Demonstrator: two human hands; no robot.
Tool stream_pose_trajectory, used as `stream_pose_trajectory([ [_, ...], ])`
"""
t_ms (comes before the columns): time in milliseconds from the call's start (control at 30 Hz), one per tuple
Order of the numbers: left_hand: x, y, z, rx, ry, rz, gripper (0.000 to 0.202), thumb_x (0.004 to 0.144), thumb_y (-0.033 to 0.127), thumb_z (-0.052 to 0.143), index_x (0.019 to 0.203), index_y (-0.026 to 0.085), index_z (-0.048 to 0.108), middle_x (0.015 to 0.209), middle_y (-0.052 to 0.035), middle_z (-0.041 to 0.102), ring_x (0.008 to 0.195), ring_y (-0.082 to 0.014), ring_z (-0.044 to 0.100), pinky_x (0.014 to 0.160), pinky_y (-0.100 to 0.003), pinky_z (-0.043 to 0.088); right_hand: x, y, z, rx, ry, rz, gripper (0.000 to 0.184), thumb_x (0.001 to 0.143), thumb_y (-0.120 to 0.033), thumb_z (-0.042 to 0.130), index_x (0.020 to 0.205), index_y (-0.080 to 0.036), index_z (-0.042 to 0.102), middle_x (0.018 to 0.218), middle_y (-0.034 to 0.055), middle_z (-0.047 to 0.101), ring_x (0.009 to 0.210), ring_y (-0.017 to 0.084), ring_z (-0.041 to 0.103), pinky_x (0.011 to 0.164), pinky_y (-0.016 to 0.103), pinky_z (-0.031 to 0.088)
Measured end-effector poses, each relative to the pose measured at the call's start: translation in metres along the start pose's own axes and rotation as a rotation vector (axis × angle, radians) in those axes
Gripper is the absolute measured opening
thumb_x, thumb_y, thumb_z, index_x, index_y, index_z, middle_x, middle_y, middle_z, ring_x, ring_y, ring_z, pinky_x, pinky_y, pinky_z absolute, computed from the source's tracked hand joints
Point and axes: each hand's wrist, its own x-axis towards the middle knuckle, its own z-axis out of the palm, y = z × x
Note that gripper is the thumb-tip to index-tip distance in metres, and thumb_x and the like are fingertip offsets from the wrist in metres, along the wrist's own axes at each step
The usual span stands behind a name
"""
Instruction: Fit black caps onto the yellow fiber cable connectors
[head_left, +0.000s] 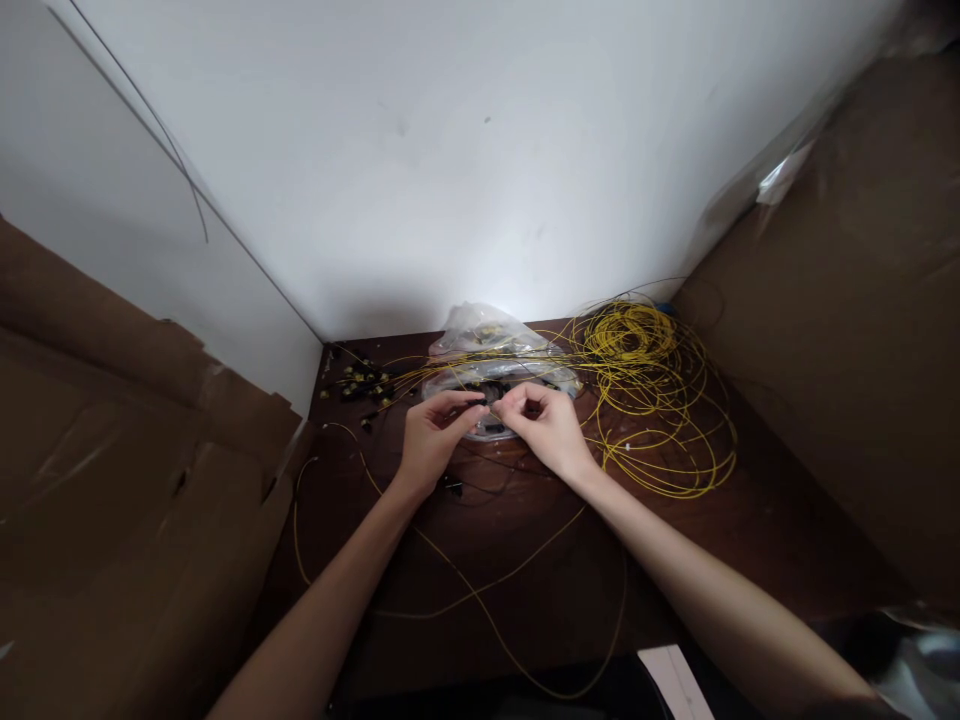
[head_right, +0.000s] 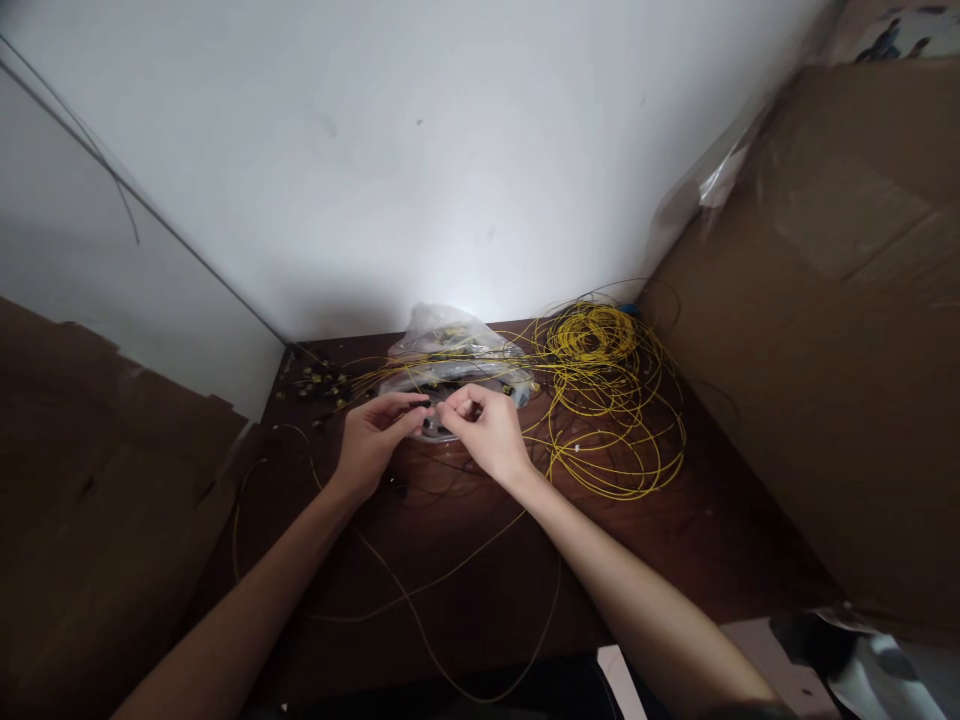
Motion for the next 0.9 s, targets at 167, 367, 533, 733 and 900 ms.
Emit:
stream_pose_trajectory([
  [167,0.000,-0.002,0.000,0.046,0.013,0.022,0.019,0.066,0.026,0.070,0.082,0.014,0.070,0.076,-0.0031,0.069,0.060,-0.0113,0.061,0.060,-0.023,0.050,-0.001,-0.001,-0.001,-0.071,0.030,-0.017,0.015,0.072,-0.028,0.059,0.065,-0.014,0.060,0.057,-0.0009,0.053,0.052,0.009,0.044,0.052,0.022,0.036],
  [367,-0.001,-0.006,0.000,0.170,0.000,0.133,0.016,0.068,0.023,0.068,0.082,0.015,0.070,0.080,-0.0043,0.070,0.071,-0.0143,0.064,0.067,-0.024,0.051,-0.002,-0.005,-0.001,-0.171,0.065,-0.084,0.013,0.071,-0.023,0.057,0.062,-0.015,0.059,0.057,-0.0016,0.052,0.052,0.009,0.046,0.052,0.021,0.036],
  [533,-0.001,-0.010,0.000,0.225,-0.017,0.226,0.014,0.070,0.022,0.067,0.082,0.014,0.069,0.080,-0.0045,0.070,0.074,-0.0149,0.064,0.068,-0.024,0.051,-0.004,-0.005,-0.001,-0.264,0.064,-0.146,0.010,0.071,-0.020,0.056,0.063,-0.015,0.059,0.056,-0.0025,0.050,0.052,0.009,0.045,0.052,0.021,0.035],
  [733,-0.001,-0.010,-0.001,0.302,0.007,0.286,0.011,0.071,0.020,0.065,0.079,0.015,0.070,0.077,-0.0038,0.070,0.070,-0.0143,0.063,0.065,-0.024,0.050,-0.008,-0.009,0.000,-0.258,0.025,-0.223,0.009,0.073,-0.018,0.055,0.064,-0.016,0.058,0.058,-0.0023,0.050,0.053,0.009,0.044,0.051,0.021,0.034],
  [900,-0.002,-0.007,0.000,0.250,0.010,0.232,0.012,0.070,0.021,0.066,0.079,0.016,0.071,0.078,-0.0039,0.071,0.070,-0.0155,0.064,0.065,-0.025,0.051,-0.007,-0.009,0.000,-0.248,0.010,-0.195,0.011,0.074,-0.021,0.054,0.065,-0.017,0.058,0.059,-0.0011,0.052,0.054,0.010,0.046,0.052,0.022,0.035],
])
